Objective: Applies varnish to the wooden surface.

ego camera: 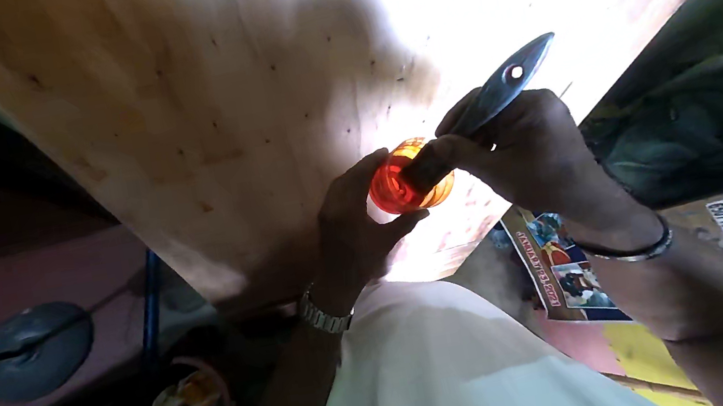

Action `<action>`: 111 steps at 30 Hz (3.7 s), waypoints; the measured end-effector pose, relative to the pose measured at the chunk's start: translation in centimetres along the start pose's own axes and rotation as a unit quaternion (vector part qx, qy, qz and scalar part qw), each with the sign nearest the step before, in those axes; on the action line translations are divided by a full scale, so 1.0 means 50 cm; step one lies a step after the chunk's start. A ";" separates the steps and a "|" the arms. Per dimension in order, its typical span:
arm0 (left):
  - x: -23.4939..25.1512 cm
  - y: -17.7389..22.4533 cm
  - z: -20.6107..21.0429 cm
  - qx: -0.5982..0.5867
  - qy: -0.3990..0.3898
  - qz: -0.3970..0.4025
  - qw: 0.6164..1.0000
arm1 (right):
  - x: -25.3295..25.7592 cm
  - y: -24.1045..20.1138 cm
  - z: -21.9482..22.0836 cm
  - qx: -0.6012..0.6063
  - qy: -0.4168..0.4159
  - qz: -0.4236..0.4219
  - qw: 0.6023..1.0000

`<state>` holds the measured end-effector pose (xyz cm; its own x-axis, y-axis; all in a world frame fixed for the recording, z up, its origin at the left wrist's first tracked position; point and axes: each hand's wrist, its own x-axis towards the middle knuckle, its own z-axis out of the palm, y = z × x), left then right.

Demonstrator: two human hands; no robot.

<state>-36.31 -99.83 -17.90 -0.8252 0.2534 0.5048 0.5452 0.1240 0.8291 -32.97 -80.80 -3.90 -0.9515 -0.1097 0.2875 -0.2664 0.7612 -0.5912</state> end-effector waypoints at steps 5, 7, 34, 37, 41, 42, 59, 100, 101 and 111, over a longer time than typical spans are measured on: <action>-0.002 -0.014 -0.030 0.008 0.030 -0.007 1.000 | 0.023 -0.026 0.025 -0.006 -0.009 0.000 1.000; -0.003 -0.018 -0.045 0.011 0.036 -0.017 0.999 | 0.035 -0.038 0.030 -0.018 -0.004 -0.007 1.000; -0.038 -0.153 -0.212 0.162 0.090 -0.222 0.957 | 0.378 -0.066 0.123 -0.017 0.145 -0.225 0.963; -0.096 -0.176 -0.226 0.159 0.119 -0.237 0.951 | 0.491 -0.094 0.066 -0.085 0.127 -0.307 0.939; -0.161 -0.183 -0.243 0.151 0.122 -0.284 0.939 | 0.576 -0.153 0.003 -0.098 0.145 -0.359 0.917; -0.176 -0.186 -0.244 0.150 0.124 -0.300 0.934 | 0.573 -0.162 0.004 -0.132 0.145 -0.370 0.908; -0.273 -0.141 -0.303 0.166 0.162 -0.369 0.900 | 0.394 -0.088 0.252 -0.067 -0.048 -0.134 0.988; -0.358 -0.161 -0.314 0.234 0.168 -0.381 0.879 | 0.164 0.095 0.440 -0.188 -0.211 -0.162 0.946; -0.358 -0.158 -0.314 0.232 0.166 -0.380 0.880 | 0.187 0.077 0.403 -0.171 -0.187 -0.124 0.959; -0.346 -0.121 -0.307 0.195 0.154 -0.389 0.887 | 0.584 -0.121 -0.006 -0.102 0.199 -0.317 0.922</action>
<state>-27.57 -119.70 -27.96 -0.9425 -0.3215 -0.0911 -0.2463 0.4839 0.8397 -59.09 -88.42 8.33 -0.4716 -0.3625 0.8038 -0.6769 0.7331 -0.0666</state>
